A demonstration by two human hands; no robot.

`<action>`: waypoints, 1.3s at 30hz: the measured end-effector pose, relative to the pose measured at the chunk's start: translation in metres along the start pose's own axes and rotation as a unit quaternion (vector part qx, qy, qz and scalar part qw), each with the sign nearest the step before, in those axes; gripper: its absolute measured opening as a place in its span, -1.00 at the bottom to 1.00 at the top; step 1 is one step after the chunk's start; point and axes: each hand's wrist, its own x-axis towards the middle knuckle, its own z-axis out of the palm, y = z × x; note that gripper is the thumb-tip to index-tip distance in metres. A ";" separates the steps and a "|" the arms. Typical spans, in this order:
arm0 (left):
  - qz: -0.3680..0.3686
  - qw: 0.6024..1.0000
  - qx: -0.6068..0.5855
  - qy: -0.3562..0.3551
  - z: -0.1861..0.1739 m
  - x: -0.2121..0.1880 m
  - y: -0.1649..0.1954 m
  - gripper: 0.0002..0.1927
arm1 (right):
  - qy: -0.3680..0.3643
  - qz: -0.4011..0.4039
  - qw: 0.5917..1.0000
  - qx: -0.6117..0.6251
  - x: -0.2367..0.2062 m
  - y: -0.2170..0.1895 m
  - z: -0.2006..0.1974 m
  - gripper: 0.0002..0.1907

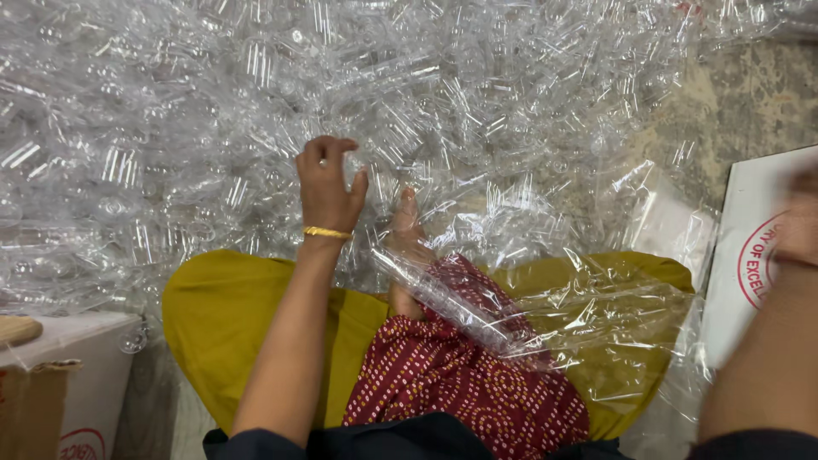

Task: The person sits on the floor and handles clear plastic cups one at a time, picking each cup from a large pile, holding and turning it, and stacking cups together on their lap.

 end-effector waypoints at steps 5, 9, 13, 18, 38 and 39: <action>-0.202 0.866 -0.457 -0.009 0.009 -0.035 -0.022 -0.66 | -0.268 -0.109 0.898 -0.331 -0.033 0.104 0.174 -0.71; -0.249 0.781 -0.566 -0.081 0.028 -0.053 -0.030 -0.69 | -0.248 -0.279 0.783 -0.498 -0.016 0.190 0.248 -0.50; -0.255 0.760 -0.590 -0.095 0.045 -0.041 -0.037 -0.78 | -0.259 -0.212 0.710 -0.620 -0.022 0.167 0.274 -0.48; -0.303 0.668 -0.667 -0.132 0.053 -0.038 -0.034 -0.80 | -0.275 -0.099 0.820 -0.493 -0.059 0.107 0.285 -0.43; -0.294 0.685 -0.637 -0.196 0.050 -0.046 -0.020 -0.82 | -0.379 -0.350 0.765 -0.384 -0.117 0.125 0.305 -0.53; -0.295 0.693 -0.629 -0.193 0.050 -0.045 -0.021 -0.82 | -0.330 -0.375 0.770 -0.396 -0.110 0.128 0.305 -0.55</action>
